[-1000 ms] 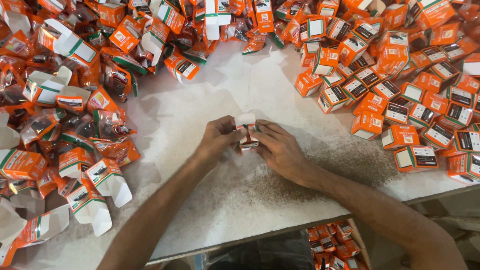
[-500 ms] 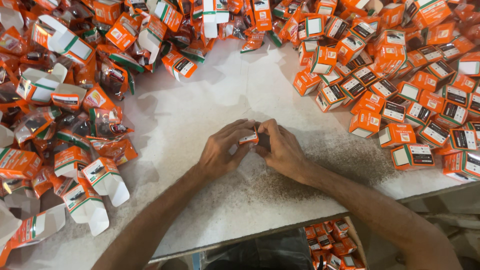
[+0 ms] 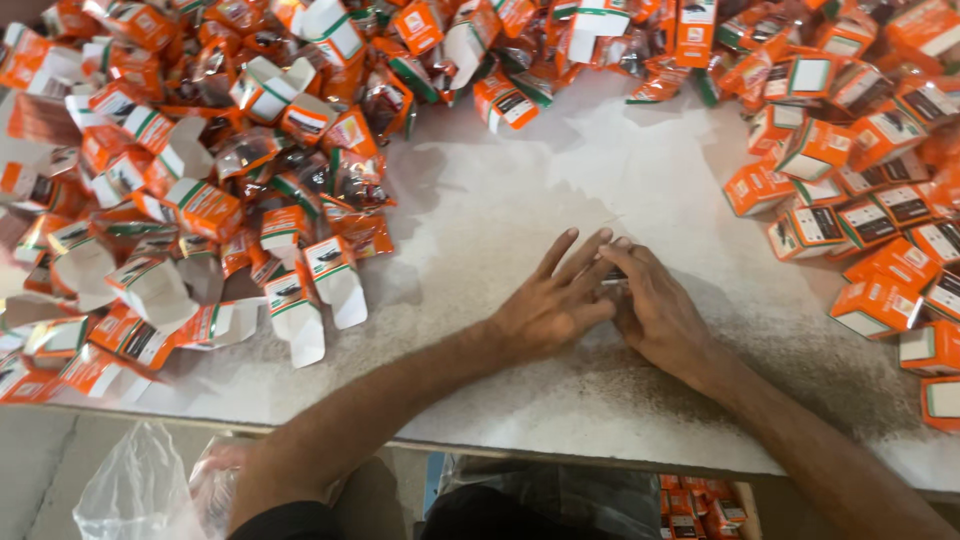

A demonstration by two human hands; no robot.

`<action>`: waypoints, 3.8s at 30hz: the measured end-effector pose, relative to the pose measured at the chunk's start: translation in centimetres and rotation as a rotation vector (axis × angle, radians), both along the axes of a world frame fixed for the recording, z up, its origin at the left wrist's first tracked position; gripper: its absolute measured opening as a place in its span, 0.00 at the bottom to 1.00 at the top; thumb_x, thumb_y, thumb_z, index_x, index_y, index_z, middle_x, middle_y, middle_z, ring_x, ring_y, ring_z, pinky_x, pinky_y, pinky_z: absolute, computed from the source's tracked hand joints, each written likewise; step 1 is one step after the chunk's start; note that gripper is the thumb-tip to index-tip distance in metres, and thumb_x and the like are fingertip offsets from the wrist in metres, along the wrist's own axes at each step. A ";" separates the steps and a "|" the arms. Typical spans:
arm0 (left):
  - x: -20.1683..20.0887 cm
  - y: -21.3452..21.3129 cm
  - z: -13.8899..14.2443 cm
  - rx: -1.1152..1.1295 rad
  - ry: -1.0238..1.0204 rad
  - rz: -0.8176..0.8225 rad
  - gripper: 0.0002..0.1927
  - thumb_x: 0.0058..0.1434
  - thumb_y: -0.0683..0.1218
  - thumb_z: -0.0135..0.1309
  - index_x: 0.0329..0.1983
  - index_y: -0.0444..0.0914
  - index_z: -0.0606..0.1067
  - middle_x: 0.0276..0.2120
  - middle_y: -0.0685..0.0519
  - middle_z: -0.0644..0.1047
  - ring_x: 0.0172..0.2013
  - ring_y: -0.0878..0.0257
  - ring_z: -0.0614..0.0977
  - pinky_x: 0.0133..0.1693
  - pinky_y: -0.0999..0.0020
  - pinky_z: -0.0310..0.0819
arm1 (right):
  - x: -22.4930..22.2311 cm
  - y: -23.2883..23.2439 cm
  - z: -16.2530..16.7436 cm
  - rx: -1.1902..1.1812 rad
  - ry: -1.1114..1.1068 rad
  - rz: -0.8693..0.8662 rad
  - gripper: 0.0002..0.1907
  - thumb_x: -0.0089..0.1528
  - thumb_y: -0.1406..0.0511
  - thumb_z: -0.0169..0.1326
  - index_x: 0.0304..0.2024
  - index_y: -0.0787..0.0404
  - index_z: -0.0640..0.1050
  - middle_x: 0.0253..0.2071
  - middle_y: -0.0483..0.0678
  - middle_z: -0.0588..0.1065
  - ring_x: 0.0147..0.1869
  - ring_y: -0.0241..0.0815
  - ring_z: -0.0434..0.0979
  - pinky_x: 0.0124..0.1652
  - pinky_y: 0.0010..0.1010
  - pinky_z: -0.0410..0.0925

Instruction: The person picks up small orange and white product boxes from a large pile on the table, opens a box, places a small packaged item inside, closes it, and sets the finished box back onto the table, repeating this packing cycle throughout the episode.

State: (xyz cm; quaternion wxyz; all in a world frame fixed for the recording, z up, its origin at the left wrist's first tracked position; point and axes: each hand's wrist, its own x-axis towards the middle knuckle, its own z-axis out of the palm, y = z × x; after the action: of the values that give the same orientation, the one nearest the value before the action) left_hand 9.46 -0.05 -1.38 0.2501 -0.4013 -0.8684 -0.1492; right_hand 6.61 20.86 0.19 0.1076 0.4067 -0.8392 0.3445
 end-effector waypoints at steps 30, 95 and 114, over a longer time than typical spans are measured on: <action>2.7 -20.1 2.7 -0.063 -0.085 0.859 0.32 0.50 0.42 0.61 0.61 0.37 0.70 0.55 0.36 0.71 0.46 0.40 0.79 0.42 0.47 0.78 | 0.6 -3.4 -1.2 -0.114 -0.432 -0.020 0.33 0.64 0.62 0.60 0.63 0.64 0.57 0.57 0.57 0.70 0.59 0.50 0.75 0.53 0.39 0.71; 1.1 -2.1 2.0 0.370 -0.259 -0.091 0.20 0.57 0.40 0.65 0.51 0.30 0.75 0.58 0.36 0.76 0.62 0.41 0.76 0.59 0.52 0.74 | 2.0 -1.4 -0.2 -0.144 -0.307 -0.121 0.27 0.58 0.67 0.65 0.52 0.62 0.63 0.52 0.56 0.77 0.57 0.60 0.78 0.49 0.45 0.72; 0.4 -6.2 0.3 0.156 -0.043 0.015 0.23 0.60 0.46 0.64 0.59 0.40 0.75 0.68 0.42 0.67 0.71 0.44 0.63 0.71 0.36 0.49 | 0.2 -0.4 0.7 0.081 0.180 -0.134 0.10 0.58 0.69 0.58 0.42 0.63 0.74 0.55 0.62 0.73 0.56 0.63 0.76 0.54 0.50 0.70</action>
State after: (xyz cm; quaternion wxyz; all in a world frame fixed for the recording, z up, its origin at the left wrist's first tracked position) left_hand 9.88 -6.24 -1.13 0.2629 -0.3709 -0.8623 -0.2231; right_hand 6.83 20.51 0.87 0.1890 0.3829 -0.8648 0.2642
